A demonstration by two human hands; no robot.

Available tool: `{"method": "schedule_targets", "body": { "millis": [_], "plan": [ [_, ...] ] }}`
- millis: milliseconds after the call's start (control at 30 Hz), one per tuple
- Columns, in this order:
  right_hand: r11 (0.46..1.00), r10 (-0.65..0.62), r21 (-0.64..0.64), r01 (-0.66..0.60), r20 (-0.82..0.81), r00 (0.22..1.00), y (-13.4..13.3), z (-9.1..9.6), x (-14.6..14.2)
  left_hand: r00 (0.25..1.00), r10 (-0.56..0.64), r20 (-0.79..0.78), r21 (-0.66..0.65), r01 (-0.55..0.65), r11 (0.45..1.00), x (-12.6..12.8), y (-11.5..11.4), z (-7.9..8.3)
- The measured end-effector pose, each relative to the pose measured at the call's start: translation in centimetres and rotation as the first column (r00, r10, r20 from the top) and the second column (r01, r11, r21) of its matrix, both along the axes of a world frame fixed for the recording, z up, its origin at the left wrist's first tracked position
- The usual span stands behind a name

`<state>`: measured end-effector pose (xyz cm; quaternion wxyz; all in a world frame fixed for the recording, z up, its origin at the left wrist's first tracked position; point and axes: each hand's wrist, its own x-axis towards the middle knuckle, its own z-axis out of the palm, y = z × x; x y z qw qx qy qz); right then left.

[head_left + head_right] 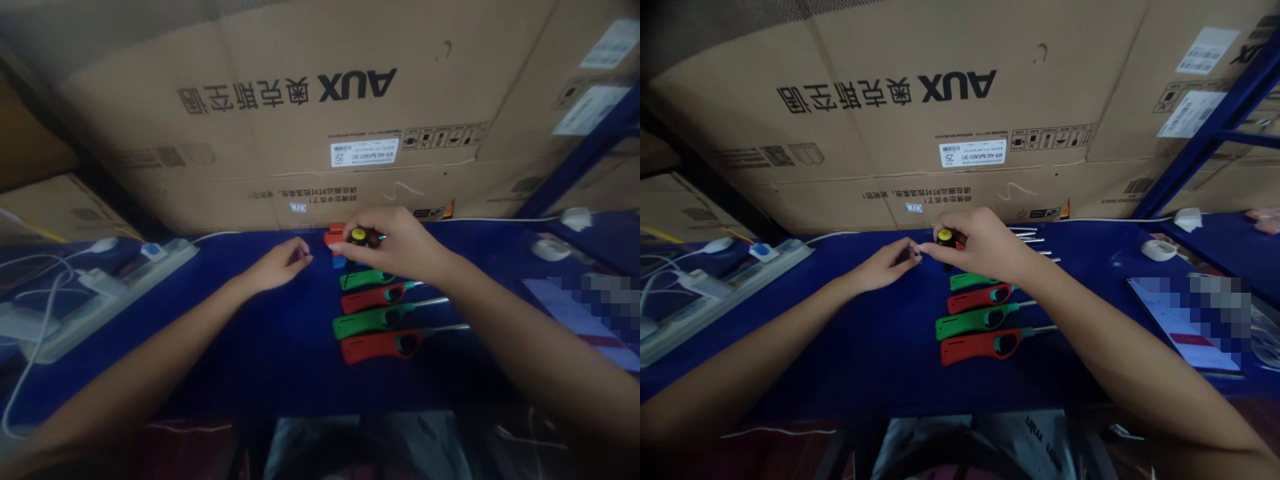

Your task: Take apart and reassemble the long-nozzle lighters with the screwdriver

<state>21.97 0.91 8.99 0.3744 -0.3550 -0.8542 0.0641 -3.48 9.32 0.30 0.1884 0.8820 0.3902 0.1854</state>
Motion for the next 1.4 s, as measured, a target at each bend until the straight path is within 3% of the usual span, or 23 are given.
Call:
{"method": "schedule_targets", "body": {
  "millis": [133,267,433,567,767,900,1167,1233,1333,1400],
  "plan": [
    [0.981,-0.102,0.158,0.115,-0.083,0.991,-0.8,-2.1,0.5,0.974,-0.219,0.051,0.102,0.213,0.972,2.8,-4.9,0.5],
    [0.968,-0.142,0.197,0.157,-0.090,0.986,-1.3,-3.0,0.6,0.958,-0.287,-0.015,0.131,0.287,0.949,4.7,-7.3,0.3],
    [0.963,-0.081,0.251,0.099,-0.082,0.993,-1.1,-3.6,0.2,0.923,-0.383,0.043,0.055,0.381,0.923,5.0,-6.4,-0.6],
    [0.958,-0.105,0.262,0.115,-0.050,0.993,-1.0,-3.9,0.1,0.912,-0.381,0.152,0.002,0.385,0.923,4.9,-5.9,-1.8],
    [0.963,-0.190,0.205,0.176,0.051,0.981,-1.1,-3.8,-0.5,0.882,-0.368,0.295,0.037,0.374,0.927,5.2,-5.9,-3.2],
    [0.945,-0.230,0.230,0.233,-0.042,0.972,-1.1,-4.6,-1.2,0.855,-0.388,0.344,0.064,0.391,0.918,5.2,-5.8,-3.6],
    [0.826,-0.397,0.417,0.379,-0.045,0.917,-1.7,-5.3,-1.5,0.870,-0.375,0.321,0.104,0.361,0.927,5.1,-5.9,-4.0],
    [0.849,-0.369,0.398,0.348,-0.027,0.929,-1.8,-5.1,-1.5,0.867,-0.376,0.326,0.109,0.361,0.926,5.1,-6.0,-3.9],
    [0.927,-0.240,0.311,0.211,0.059,0.969,-2.0,-4.6,-1.3,0.860,-0.378,0.343,0.105,0.365,0.925,5.1,-6.1,-3.8],
    [0.950,-0.173,0.281,0.139,0.100,0.980,-2.1,-4.4,-1.0,0.854,-0.382,0.353,0.108,0.369,0.923,5.1,-6.1,-3.8]
  ]
}}
